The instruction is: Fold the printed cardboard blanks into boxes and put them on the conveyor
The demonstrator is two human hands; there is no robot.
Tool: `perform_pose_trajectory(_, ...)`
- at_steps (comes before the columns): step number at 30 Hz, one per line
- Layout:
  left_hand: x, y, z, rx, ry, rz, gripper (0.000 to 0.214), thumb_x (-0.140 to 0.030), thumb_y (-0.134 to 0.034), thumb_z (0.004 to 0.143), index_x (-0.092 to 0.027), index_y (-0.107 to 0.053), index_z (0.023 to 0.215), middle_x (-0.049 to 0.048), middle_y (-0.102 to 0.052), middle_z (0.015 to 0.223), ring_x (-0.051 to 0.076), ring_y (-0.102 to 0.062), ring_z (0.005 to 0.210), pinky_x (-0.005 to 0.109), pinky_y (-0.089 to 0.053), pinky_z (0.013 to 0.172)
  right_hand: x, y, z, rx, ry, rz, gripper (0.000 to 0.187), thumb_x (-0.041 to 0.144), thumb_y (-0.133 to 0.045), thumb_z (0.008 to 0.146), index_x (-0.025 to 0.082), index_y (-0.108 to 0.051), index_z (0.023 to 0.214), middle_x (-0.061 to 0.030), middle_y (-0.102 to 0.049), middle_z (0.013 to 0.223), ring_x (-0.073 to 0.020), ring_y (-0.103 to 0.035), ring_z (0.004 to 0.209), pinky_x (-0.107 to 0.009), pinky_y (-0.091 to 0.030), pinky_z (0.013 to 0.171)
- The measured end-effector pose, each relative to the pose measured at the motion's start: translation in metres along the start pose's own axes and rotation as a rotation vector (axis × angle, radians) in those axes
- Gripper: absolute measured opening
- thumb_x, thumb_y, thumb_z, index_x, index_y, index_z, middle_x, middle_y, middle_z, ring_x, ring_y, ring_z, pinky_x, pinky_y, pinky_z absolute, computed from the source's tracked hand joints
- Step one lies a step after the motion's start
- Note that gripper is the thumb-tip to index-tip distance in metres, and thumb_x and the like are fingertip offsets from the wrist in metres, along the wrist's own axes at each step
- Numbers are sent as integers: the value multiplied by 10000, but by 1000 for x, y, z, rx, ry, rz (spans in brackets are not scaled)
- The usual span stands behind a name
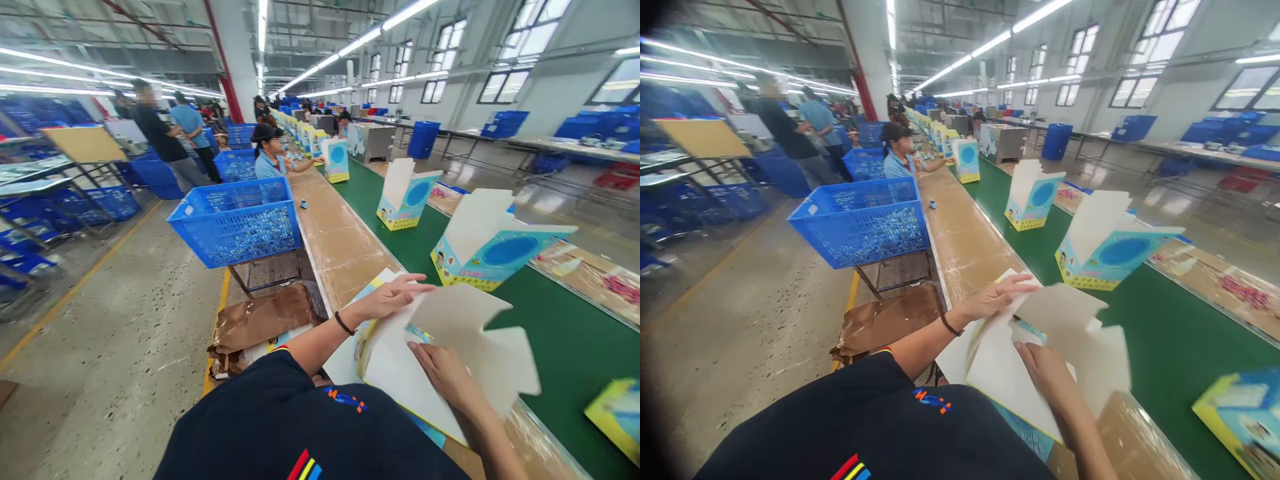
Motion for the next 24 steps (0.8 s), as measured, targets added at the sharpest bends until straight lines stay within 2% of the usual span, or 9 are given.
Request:
perform_pose_trajectory(2,29,2,-10,-115,110,22,925,-785,-718,749,-246,-585,1489,148,-451,1646,372,-320,1576,530,-197,1310,9,-16,4,79,-24,-68,608,421,-279,1094,196,-753,786,-135,-768,789,-289,-747,776,-328,-489,712)
perform_pose_trajectory(4,62,6,-27,-255,267,26,1085,-622,-910,599,-204,-518,1520,194,-406,1663,407,-293,1581,558,-168,1315,12,-29,9,131,-59,-104,544,340,-340,1087,166,-781,822,-151,-781,844,-298,-758,841,-328,-503,756)
perform_pose_trajectory(8,114,15,-62,-446,580,-92,975,-407,-944,599,-169,-512,1441,223,-530,1549,400,-463,1475,570,-314,1259,11,-37,16,97,-142,-81,491,332,-404,1086,134,-797,870,-182,-782,920,-330,-747,933,-381,-521,881)
perform_pose_trajectory(13,119,22,-71,-431,617,-154,724,-298,-939,599,-187,-576,1215,154,-707,1281,331,-656,1222,506,-515,1089,29,-20,-4,-36,-100,-60,283,285,-537,1039,124,-770,1049,-218,-740,1151,-366,-667,1163,-516,-460,1077)
perform_pose_trajectory(16,115,24,-70,-409,569,-163,654,-326,-908,627,-183,-573,1171,136,-708,1251,312,-664,1192,485,-534,1057,46,27,-41,-331,172,108,270,280,-514,1044,246,-734,1196,-119,-715,1273,-286,-632,1238,-476,-471,1107)
perform_pose_trajectory(18,117,22,-71,-399,574,-190,626,-341,-884,654,-191,-571,1174,124,-712,1236,303,-669,1174,480,-545,1037,24,70,-73,-668,244,306,316,312,-431,1074,306,-723,1195,-71,-739,1191,-245,-667,1158,-450,-511,1057)
perform_pose_trajectory(20,122,21,-73,-411,599,-207,590,-339,-865,679,-206,-570,1172,113,-718,1226,297,-670,1167,475,-555,1021,-32,92,-89,-915,56,489,306,403,-469,1056,314,-684,1255,-74,-716,1249,-250,-651,1205,-465,-491,1090)
perform_pose_trajectory(22,127,20,-75,-418,622,-220,544,-328,-838,712,-221,-575,1177,107,-719,1232,295,-667,1174,476,-558,1019,-80,80,-73,-855,-131,664,607,549,-627,929,283,-536,1466,-130,-592,1477,-306,-554,1376,-528,-421,1172)
perform_pose_trajectory(24,130,18,-74,-410,624,-215,524,-299,-803,739,-230,-586,1211,105,-713,1255,296,-654,1209,483,-546,1045,-101,46,-39,-575,-233,789,978,603,-727,801,250,-323,1619,-171,-413,1635,-344,-414,1505,-573,-351,1220)
Point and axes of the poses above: each hand's wrist, its own z-axis towards the middle knuckle, its own y-axis out of the back of the hand, x = y × z, the point moved 9 cm from there along z, towards the middle knuckle
